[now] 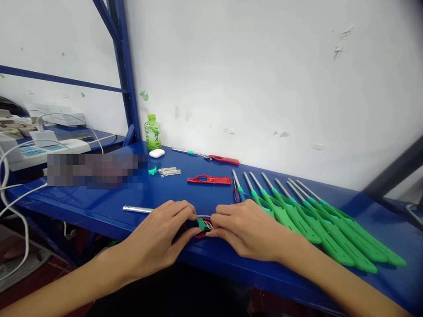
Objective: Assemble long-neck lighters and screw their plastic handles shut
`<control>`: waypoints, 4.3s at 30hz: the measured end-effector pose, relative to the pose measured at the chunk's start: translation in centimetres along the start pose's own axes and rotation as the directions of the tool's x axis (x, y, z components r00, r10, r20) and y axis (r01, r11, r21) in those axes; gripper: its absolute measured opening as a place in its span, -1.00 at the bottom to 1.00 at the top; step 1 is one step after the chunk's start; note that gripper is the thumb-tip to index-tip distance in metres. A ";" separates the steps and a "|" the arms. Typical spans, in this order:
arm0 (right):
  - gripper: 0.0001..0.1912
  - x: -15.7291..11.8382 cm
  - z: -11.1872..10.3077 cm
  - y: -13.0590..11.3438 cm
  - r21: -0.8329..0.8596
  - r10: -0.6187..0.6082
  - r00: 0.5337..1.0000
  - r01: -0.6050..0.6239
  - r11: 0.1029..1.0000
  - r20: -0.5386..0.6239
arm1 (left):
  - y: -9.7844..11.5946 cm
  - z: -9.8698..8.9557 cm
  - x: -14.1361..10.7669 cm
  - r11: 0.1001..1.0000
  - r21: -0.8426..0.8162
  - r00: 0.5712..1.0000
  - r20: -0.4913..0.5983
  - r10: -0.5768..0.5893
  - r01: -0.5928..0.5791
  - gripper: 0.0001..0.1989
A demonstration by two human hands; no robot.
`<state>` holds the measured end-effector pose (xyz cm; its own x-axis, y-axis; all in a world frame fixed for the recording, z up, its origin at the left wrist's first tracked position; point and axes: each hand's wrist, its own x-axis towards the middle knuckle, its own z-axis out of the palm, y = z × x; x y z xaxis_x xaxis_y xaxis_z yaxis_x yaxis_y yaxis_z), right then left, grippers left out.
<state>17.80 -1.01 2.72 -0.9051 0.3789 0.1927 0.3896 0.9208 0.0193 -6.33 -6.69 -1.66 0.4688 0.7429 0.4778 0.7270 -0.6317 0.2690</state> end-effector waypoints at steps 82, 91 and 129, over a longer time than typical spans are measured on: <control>-0.74 -0.2 -0.1 -0.4 -0.121 0.014 0.998 -0.021 0.992 -0.055 | -1.4 -1.8 0.4 0.958 0.281 0.997 0.071 0.034 -0.052 -0.71; -0.69 -0.4 0.1 -0.1 -0.066 -0.011 1.000 0.009 0.998 -0.027 | -1.9 -0.9 0.4 0.921 0.372 0.993 0.051 0.105 -0.116 -0.69; -0.67 -0.2 -0.3 0.1 0.022 -0.018 1.000 0.019 1.000 -0.016 | -3.5 -3.6 -0.4 0.997 0.042 0.994 0.088 -0.071 0.068 -0.70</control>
<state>18.07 -1.05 2.96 -0.9093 0.3604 0.2079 0.3687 0.9296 0.0012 -10.88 -5.59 0.23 0.4578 0.8026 0.3824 0.7775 -0.5701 0.2656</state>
